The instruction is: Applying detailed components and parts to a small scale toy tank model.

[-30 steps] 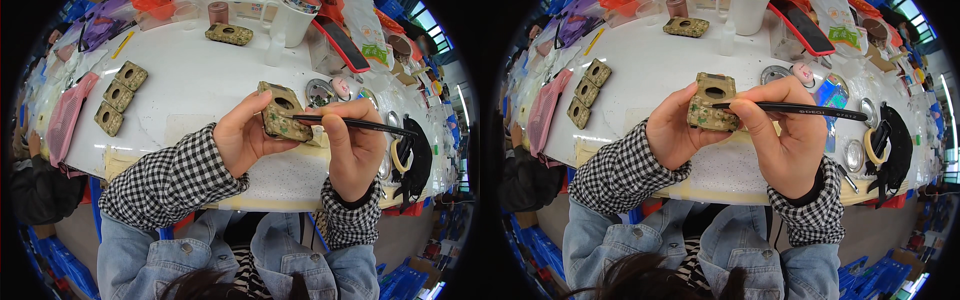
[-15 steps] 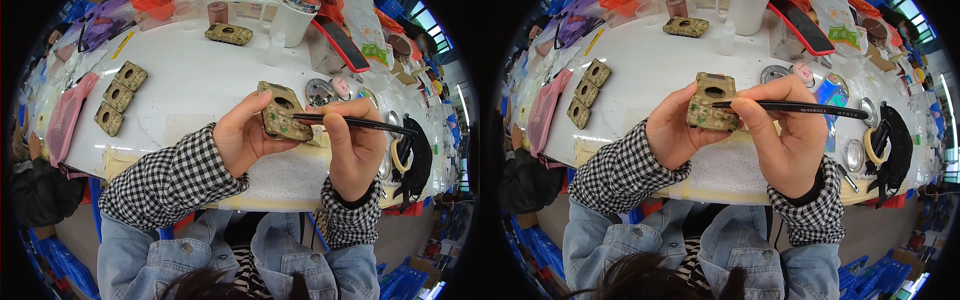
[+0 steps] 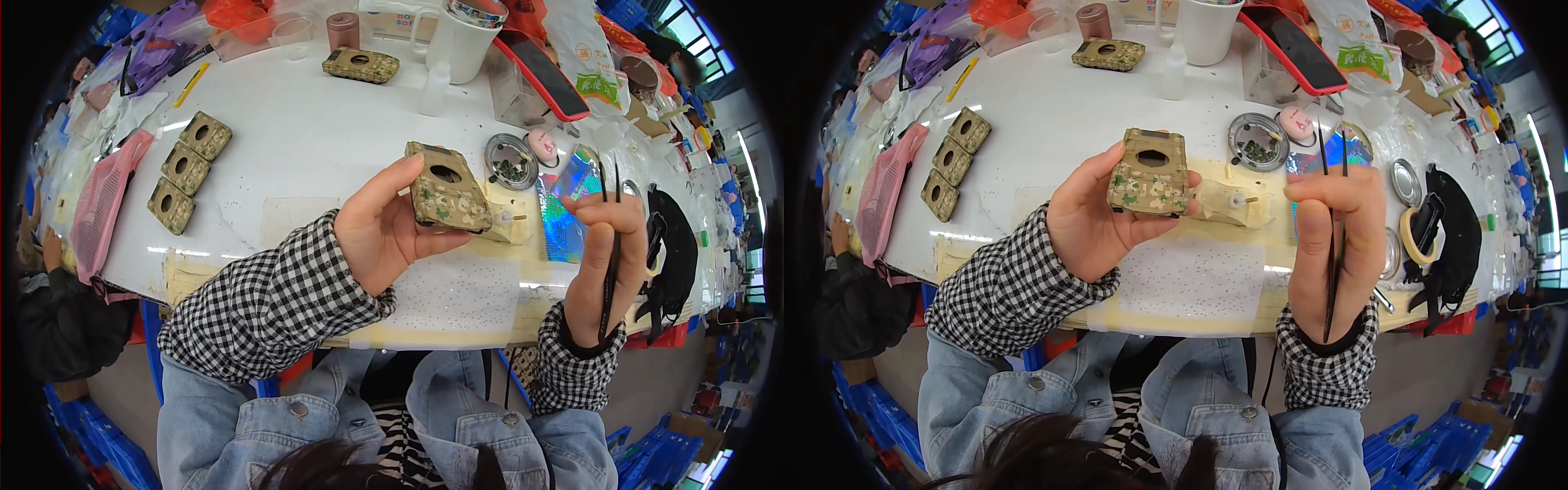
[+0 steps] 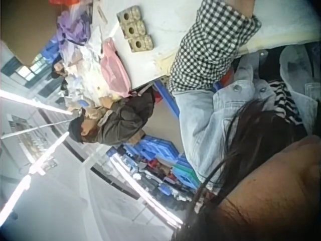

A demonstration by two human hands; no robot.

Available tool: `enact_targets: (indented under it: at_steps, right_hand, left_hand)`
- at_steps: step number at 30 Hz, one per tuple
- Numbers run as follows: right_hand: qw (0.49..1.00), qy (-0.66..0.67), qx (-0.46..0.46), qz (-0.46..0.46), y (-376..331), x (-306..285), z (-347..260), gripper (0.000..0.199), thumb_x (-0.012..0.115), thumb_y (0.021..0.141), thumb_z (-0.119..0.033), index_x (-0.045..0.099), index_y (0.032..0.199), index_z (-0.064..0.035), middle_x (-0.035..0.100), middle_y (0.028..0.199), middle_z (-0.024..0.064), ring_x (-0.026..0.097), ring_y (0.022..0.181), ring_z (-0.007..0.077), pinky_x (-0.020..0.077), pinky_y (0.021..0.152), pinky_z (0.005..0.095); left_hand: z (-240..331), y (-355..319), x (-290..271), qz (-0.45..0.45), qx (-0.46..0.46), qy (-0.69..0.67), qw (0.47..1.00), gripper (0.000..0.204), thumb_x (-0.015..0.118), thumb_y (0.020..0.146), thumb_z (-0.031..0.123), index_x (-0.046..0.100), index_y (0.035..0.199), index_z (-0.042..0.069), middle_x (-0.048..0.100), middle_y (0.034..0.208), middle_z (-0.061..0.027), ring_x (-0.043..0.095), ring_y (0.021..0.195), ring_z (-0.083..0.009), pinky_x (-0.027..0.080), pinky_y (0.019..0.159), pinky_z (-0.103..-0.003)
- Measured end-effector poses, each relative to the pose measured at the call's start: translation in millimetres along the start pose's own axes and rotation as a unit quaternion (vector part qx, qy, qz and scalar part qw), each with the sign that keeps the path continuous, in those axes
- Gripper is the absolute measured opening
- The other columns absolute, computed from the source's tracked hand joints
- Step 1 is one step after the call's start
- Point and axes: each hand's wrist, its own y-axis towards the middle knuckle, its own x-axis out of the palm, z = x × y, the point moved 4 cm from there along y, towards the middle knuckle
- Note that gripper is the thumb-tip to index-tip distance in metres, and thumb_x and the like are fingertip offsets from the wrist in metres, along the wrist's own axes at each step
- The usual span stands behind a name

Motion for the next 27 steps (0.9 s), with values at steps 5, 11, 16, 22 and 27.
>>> enact_targets:
  at_steps: [5, 11, 16, 22, 27]
  right_hand:
    - [0.986, -0.156, 0.025, -0.053, -9, 4, 9, 0.014, 0.065, 0.077, -0.001, 0.064, 0.091, -0.0026, 0.057, 0.076, 0.0098, 0.053, 0.073, 0.0239, 0.0422, 0.068, 0.0312]
    - [0.984, -0.170, -0.001, -0.059, -13, 14, 22, 0.020, 0.071, 0.069, 0.000, 0.064, 0.088, -0.0031, 0.060, 0.075, 0.0083, 0.054, 0.075, 0.0250, 0.0435, 0.069, 0.0337]
    - [0.984, -0.165, -0.020, -0.059, -13, 19, 24, 0.015, 0.071, 0.069, 0.000, 0.064, 0.081, -0.0024, 0.060, 0.074, 0.0091, 0.054, 0.071, 0.0244, 0.0435, 0.067, 0.0327]
    - [0.988, -0.151, -0.012, -0.005, -8, 7, 10, 0.013, 0.070, 0.071, 0.001, 0.063, 0.082, -0.0018, 0.060, 0.076, 0.0103, 0.055, 0.071, 0.0242, 0.0434, 0.065, 0.0314]
    - [0.985, -0.168, 0.007, -0.038, -11, 8, 15, 0.015, 0.072, 0.071, -0.002, 0.063, 0.083, -0.0018, 0.060, 0.077, 0.0110, 0.055, 0.075, 0.0250, 0.0436, 0.067, 0.0322]
  left_hand:
    - [0, 1, -2, 0.000, 0.007, 0.013, 1.000, 0.047, 0.030, 0.097, 0.033, 0.038, 0.128, -0.002, 0.050, 0.121, -0.0273, 0.057, 0.107, -0.0348, 0.054, 0.086, -0.035]
    - [0, 2, -1, -0.002, 0.007, 0.009, 1.000, 0.047, 0.029, 0.098, 0.033, 0.038, 0.128, -0.002, 0.050, 0.121, -0.0276, 0.056, 0.107, -0.0354, 0.053, 0.088, -0.035]
    - [0, 0, 0, 0.000, 0.008, 0.013, 1.000, 0.047, 0.029, 0.098, 0.033, 0.038, 0.129, -0.001, 0.050, 0.121, -0.0277, 0.056, 0.108, -0.0355, 0.053, 0.088, -0.036]
    - [0, 0, -1, 0.004, 0.005, 0.011, 1.000, 0.047, 0.030, 0.097, 0.033, 0.037, 0.129, -0.001, 0.050, 0.121, -0.0274, 0.056, 0.108, -0.0356, 0.053, 0.088, -0.036]
    - [0, 0, 0, 0.001, 0.005, 0.007, 1.000, 0.048, 0.031, 0.097, 0.034, 0.038, 0.129, -0.001, 0.050, 0.121, -0.0270, 0.056, 0.107, -0.0355, 0.053, 0.088, -0.036]
